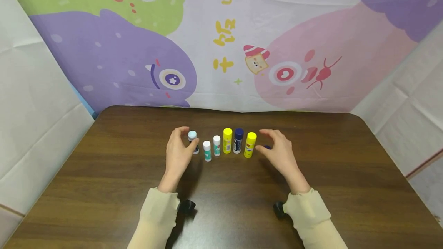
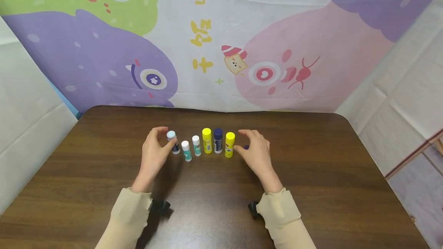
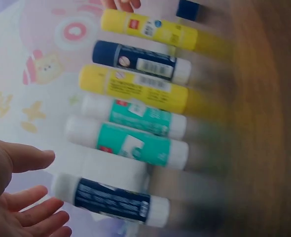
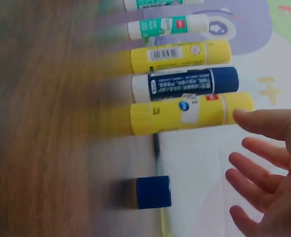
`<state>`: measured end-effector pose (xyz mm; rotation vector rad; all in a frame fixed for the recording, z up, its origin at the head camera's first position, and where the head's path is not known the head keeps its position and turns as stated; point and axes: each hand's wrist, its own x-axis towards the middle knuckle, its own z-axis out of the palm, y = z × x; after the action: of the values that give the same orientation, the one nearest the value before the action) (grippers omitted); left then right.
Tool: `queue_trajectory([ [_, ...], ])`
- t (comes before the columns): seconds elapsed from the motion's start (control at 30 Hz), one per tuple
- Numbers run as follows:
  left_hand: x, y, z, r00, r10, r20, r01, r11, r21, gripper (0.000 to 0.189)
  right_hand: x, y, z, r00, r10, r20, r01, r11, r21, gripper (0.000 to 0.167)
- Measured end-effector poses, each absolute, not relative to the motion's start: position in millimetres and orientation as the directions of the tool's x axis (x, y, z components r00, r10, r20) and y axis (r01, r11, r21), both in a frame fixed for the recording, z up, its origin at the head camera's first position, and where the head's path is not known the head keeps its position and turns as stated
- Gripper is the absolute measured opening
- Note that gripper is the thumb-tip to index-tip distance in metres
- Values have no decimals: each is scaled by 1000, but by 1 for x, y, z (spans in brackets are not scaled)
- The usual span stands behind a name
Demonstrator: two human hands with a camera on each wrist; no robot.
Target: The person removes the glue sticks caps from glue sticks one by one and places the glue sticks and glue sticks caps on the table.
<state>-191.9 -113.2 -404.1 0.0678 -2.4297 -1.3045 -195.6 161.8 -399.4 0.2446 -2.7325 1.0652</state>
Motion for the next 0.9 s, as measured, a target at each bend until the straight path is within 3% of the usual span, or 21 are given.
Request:
queue_trajectory([
  [0.4, -176, -94, -381, -913, -126, 387, 229, 628, 744, 38, -190, 148, -393, -946, -118, 303, -301, 671, -677, 47],
  [0.9, -169, -70, -390, -894, 49, 445, 361, 667, 651, 35, -196, 137, -398, -940, -94, 328, -303, 672, -675, 41],
])
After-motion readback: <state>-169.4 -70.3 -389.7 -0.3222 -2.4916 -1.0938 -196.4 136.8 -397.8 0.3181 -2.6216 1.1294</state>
